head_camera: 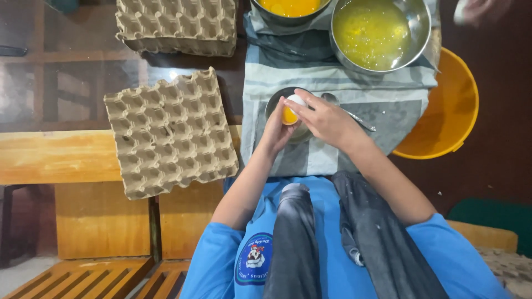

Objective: Separating egg yolks from egg whites by hand and using eggshells over a bowl

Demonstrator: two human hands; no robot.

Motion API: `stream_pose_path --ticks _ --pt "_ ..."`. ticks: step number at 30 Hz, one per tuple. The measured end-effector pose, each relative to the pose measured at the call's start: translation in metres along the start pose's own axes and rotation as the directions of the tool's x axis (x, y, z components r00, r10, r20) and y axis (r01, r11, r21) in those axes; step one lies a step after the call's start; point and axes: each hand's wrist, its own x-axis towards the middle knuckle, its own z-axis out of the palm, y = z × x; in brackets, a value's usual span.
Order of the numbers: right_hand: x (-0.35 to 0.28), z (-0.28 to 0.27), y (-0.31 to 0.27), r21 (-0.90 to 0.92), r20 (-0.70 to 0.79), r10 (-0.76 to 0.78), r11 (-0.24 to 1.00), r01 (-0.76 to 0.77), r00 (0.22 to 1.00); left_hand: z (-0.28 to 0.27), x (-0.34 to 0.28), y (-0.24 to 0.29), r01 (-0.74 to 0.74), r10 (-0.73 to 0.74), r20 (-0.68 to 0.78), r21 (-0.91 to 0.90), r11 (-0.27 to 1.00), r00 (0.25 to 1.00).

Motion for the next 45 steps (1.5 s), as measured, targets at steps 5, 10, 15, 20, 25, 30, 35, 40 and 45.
stream_pose_path --ticks 5,10,15,20,25,30,35,40,45 --pt "-0.007 0.007 0.004 -0.031 -0.078 -0.008 0.999 0.005 0.997 0.02 -0.019 0.008 0.016 -0.017 -0.035 -0.011 1.0 0.999" --pt "-0.007 -0.01 -0.014 -0.025 -0.25 -0.036 0.999 0.031 0.968 0.031 -0.031 0.012 -0.017 0.017 -0.015 0.034 0.999 1.0" --pt "-0.007 0.012 -0.01 0.162 -0.339 0.025 0.986 0.032 0.941 0.013 -0.016 0.005 -0.013 0.014 -0.017 0.048 0.999 1.0" --pt "-0.022 0.038 -0.001 0.942 -0.024 0.501 0.301 -0.149 0.865 0.029 -0.034 0.019 0.014 -0.013 -0.005 0.07 0.997 1.0" --pt "-0.032 0.057 0.005 0.981 0.172 0.5 -0.169 -0.099 0.849 0.027 -0.034 0.021 -0.021 0.017 0.034 0.112 0.994 0.999" --pt "-0.032 0.052 0.003 0.951 0.228 0.51 -0.298 -0.079 0.829 0.028 -0.035 0.019 -0.01 0.007 0.034 0.081 0.997 0.999" --pt "-0.04 0.058 0.019 0.923 0.27 0.599 -0.383 -0.027 0.754 0.02 -0.026 0.015 0.007 -0.01 0.06 0.056 0.998 0.998" --pt "-0.07 0.054 0.063 0.904 0.367 0.773 -0.427 -0.003 0.518 0.024 -0.025 0.017 0.031 -0.032 0.039 0.034 0.999 0.999" --pt "-0.14 -0.001 0.123 0.968 0.24 0.953 -0.25 0.032 0.184 0.033 -0.028 0.022 0.051 -0.051 0.006 0.019 0.999 0.999"
